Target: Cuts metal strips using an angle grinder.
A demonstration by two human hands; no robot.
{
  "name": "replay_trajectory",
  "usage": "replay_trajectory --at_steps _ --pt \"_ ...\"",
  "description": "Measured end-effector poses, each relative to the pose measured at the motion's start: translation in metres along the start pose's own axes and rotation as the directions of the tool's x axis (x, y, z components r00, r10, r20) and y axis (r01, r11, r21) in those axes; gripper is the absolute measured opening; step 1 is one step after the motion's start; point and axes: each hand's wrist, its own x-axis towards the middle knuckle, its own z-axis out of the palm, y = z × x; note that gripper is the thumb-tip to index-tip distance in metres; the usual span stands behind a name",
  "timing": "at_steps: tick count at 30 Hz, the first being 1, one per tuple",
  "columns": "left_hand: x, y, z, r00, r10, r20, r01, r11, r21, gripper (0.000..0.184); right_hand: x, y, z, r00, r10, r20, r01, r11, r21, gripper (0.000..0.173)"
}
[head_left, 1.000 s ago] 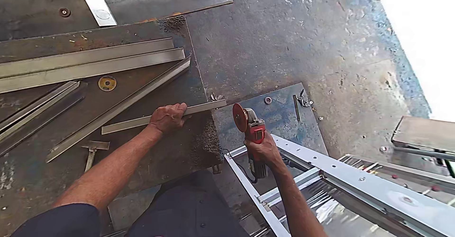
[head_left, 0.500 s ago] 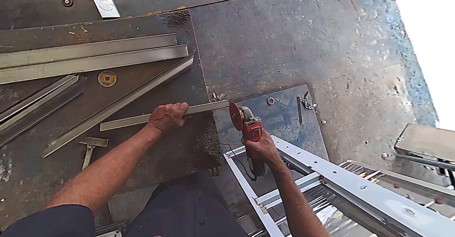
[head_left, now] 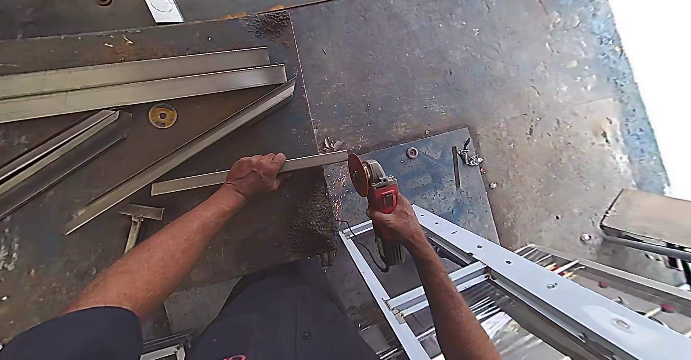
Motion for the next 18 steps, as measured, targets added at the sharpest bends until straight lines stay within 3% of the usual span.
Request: replay_trajectory --at_steps 18 --pt "-0.001 -0.002 0.002 1.000 0.002 -0.017 -0.002 1.000 -0.021 0.035 0.014 -0.014 -0.006 1.000 0.004 -0.004 -0.005 0.997 -0.074 0.073"
